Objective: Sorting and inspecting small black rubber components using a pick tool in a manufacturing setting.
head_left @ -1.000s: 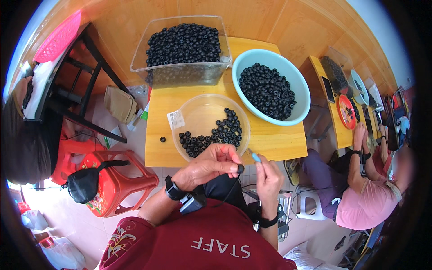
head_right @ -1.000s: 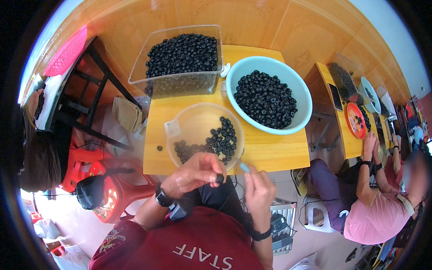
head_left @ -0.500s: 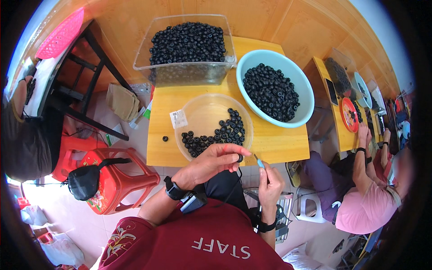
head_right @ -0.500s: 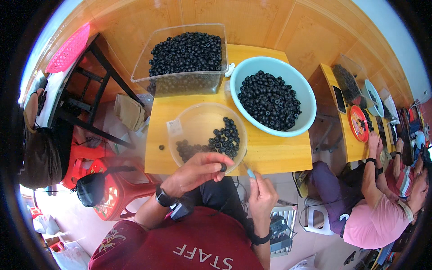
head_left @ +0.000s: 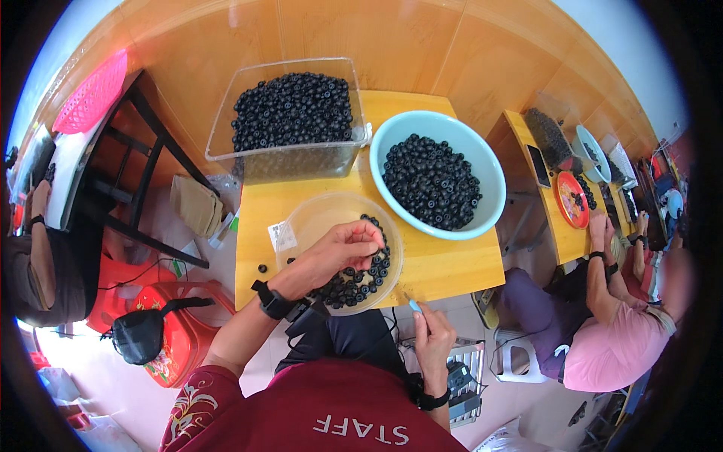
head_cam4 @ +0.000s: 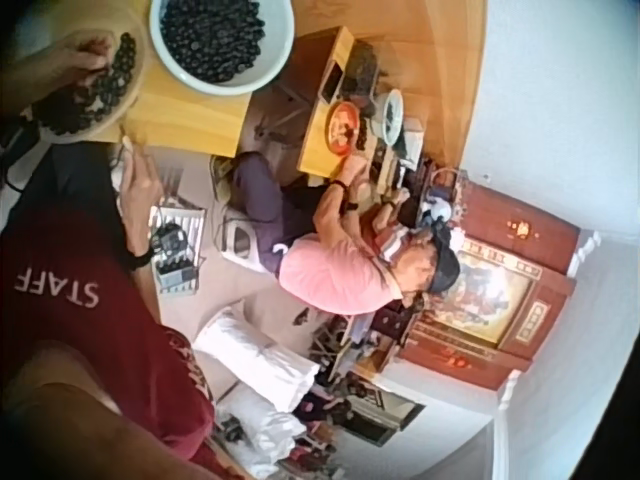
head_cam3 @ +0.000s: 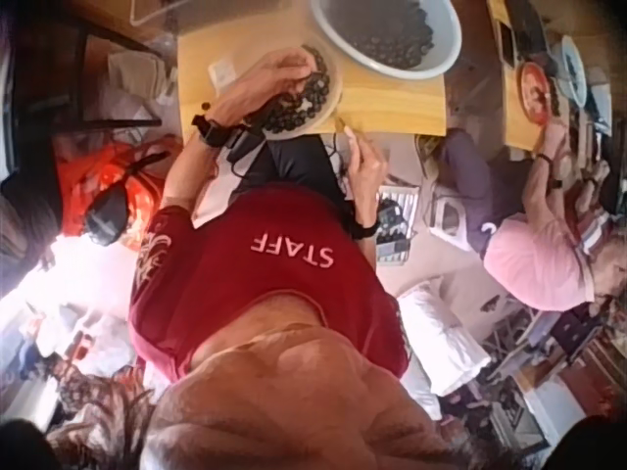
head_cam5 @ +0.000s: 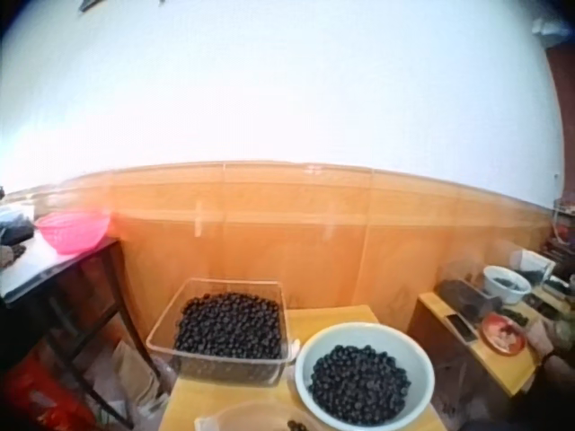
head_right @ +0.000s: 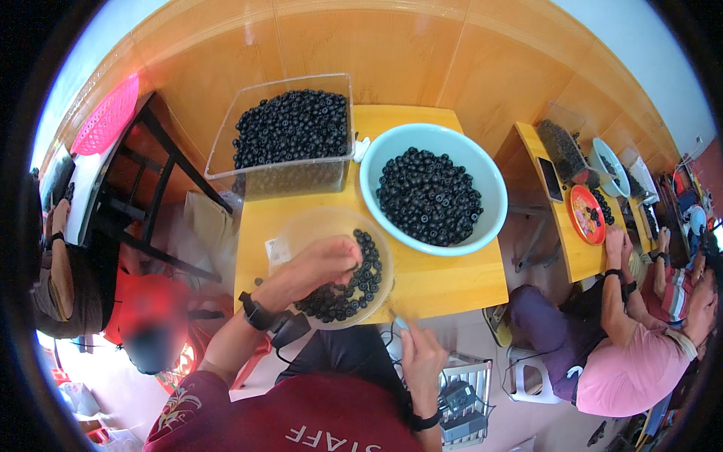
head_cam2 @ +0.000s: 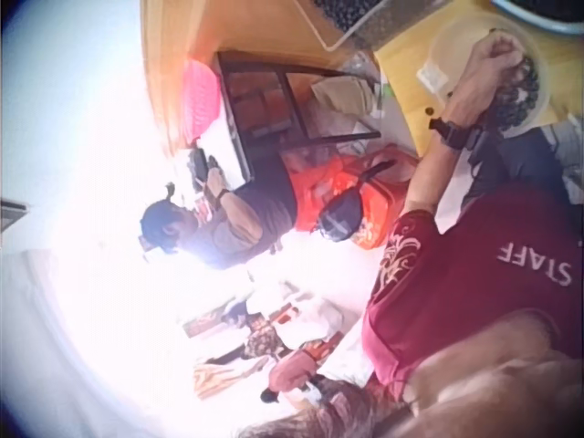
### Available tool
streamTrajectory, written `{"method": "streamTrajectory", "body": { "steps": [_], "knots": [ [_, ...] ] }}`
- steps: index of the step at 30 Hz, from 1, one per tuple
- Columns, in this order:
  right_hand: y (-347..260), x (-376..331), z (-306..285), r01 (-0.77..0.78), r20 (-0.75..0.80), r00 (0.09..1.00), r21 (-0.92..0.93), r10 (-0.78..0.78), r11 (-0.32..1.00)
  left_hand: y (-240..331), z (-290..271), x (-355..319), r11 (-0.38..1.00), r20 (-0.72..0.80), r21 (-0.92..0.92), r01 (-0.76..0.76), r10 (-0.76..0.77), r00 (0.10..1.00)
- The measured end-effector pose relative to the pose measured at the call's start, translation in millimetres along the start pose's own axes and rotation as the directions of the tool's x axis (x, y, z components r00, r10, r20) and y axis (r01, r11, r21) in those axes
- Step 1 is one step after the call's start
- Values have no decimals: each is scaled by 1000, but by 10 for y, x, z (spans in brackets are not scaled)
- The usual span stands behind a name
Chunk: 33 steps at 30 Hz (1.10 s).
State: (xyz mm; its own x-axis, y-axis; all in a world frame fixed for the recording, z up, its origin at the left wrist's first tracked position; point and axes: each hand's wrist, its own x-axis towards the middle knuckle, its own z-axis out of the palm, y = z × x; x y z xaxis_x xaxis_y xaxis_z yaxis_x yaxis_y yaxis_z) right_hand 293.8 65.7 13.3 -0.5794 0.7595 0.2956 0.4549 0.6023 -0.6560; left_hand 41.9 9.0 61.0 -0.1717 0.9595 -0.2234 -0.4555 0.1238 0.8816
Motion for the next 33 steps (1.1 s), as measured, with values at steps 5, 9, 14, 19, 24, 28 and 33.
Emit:
{"method": "streamTrajectory", "body": {
  "steps": [5,9,14,19,24,28,33],
  "knots": [
    [-20,-18,-35,-22,-17,1000,0,22,1000,263,124,643,983,-90,95,-155,163,982],
    [-72,-37,-50,-32,-10,999,32,32,999,386,103,1093,931,-352,270,-247,334,874],
    [-16,-97,-42,-67,1,998,18,67,998,383,-73,666,931,-328,307,-198,299,896],
    [32,-66,-4,-38,5,999,20,38,999,146,-447,143,929,-322,364,-68,194,927],
    [-51,-28,42,-52,34,998,40,50,998,-246,-762,-135,934,-307,357,-12,130,943],
    [-92,-32,68,-34,38,999,26,33,999,-436,-733,-38,670,-245,738,81,153,957],
    [-102,-30,63,-21,33,999,34,20,999,-602,-584,168,367,-145,930,13,334,931]
  ]
}}
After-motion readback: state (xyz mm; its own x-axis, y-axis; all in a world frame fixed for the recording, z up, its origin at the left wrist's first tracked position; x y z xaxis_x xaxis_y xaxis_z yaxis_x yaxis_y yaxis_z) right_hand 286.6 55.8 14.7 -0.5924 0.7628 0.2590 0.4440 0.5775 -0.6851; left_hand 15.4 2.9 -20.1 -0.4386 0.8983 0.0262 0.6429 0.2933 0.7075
